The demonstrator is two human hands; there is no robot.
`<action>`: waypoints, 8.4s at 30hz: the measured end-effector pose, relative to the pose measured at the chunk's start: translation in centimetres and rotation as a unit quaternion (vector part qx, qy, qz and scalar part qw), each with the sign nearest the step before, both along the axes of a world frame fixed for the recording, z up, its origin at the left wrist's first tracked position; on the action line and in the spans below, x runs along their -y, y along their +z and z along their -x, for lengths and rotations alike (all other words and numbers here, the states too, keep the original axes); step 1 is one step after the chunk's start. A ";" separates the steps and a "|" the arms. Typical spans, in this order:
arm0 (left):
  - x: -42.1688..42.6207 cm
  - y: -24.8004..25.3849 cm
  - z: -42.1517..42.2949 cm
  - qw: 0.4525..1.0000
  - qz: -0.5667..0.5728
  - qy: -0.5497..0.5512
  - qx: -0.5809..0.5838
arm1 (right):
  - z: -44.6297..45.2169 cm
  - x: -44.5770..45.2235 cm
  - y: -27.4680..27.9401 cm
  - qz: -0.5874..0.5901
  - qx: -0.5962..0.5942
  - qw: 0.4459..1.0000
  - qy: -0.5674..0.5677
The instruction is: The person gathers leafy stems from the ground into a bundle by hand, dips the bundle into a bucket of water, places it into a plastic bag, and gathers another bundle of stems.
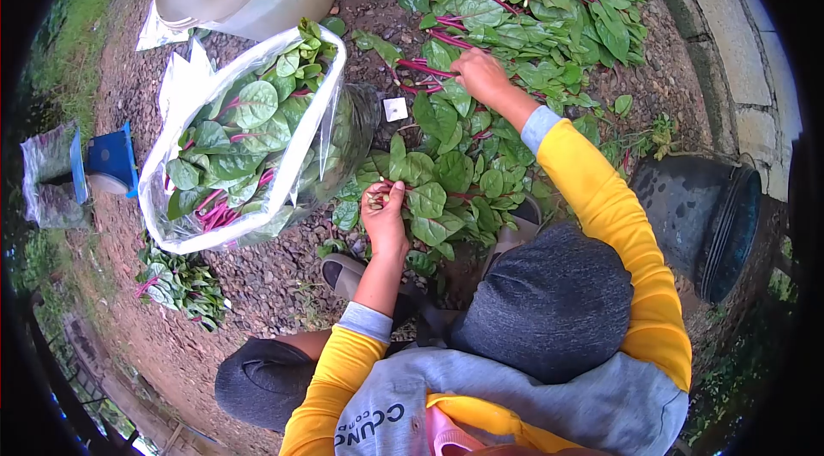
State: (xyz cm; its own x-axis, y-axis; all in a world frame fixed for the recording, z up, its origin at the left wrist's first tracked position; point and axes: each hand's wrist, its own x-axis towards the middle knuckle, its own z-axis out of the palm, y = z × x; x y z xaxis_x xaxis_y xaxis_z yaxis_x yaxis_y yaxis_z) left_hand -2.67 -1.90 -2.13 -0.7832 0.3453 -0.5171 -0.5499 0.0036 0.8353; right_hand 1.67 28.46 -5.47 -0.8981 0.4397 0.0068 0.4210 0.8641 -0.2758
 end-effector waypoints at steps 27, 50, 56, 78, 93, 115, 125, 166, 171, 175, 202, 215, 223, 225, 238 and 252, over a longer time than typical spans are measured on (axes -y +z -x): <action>0.0 0.5 -0.5 0.999 -0.030 0.043 0.007 | -8.2 13.7 3.3 0.428 -0.070 0.898 0.080; 0.0 0.7 0.2 0.998 -0.013 0.009 0.058 | 0.7 2.8 -0.8 -0.109 0.017 0.986 0.123; 0.0 0.9 0.1 0.999 -0.014 0.010 0.050 | 0.3 1.8 1.5 -0.037 -0.026 0.994 0.094; -0.6 1.2 -0.2 0.997 -0.009 0.039 0.070 | -8.7 15.1 -0.8 0.604 -0.119 0.788 0.010; 0.3 -0.1 0.3 0.995 -0.001 0.042 0.089 | -6.7 13.9 0.3 0.475 -0.040 0.863 0.167; -0.2 0.4 0.2 0.998 0.032 0.036 0.051 | -7.8 0.8 1.7 -0.024 -0.040 0.996 -0.080; -0.5 0.9 -0.1 0.997 0.033 0.053 0.039 | -4.6 3.0 18.6 0.203 -0.216 0.943 -0.150; -2.3 3.4 -1.3 0.960 -0.160 0.064 0.222 | -5.6 18.8 8.6 0.175 -0.048 0.983 0.034; -4.5 6.9 -2.3 0.960 -0.215 0.039 0.175 | -6.7 17.2 10.8 0.177 -0.103 0.979 -0.018; -5.5 11.2 -3.6 0.959 -0.237 -0.050 0.147 | -8.3 14.7 12.6 0.165 -0.188 0.964 -0.090; -3.5 7.4 -4.7 0.971 -0.071 -0.219 0.071 | -56.5 -2.1 22.0 0.137 -0.371 0.671 -0.627; -3.7 3.2 -3.7 0.971 0.023 -0.235 0.043 | -66.8 -10.4 1.7 0.224 -0.124 0.677 -0.690; -5.2 -1.4 -4.5 0.971 0.062 -0.229 -0.024 | -70.0 -12.2 -0.8 0.287 -0.187 0.662 -0.667; -5.9 -1.3 -4.6 0.968 0.054 -0.245 -0.024 | -72.7 -12.9 -1.6 0.287 -0.229 0.659 -0.656; -11.2 7.0 -1.7 0.950 -0.077 -0.300 -0.037 | -56.5 -3.1 22.5 0.086 -0.506 0.614 -0.599; -2.0 26.0 14.5 0.766 -0.004 -0.424 -0.484 | -53.5 -3.0 32.7 -0.033 -0.577 0.568 -0.586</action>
State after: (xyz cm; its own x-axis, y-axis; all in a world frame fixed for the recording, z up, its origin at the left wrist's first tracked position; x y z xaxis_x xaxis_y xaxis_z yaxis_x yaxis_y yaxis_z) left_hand -17.21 0.15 23.91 -0.2912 0.9415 0.1694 0.5237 0.0087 0.8519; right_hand 55.18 31.49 27.21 0.6301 0.6957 0.3450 0.2893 0.2019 -0.9357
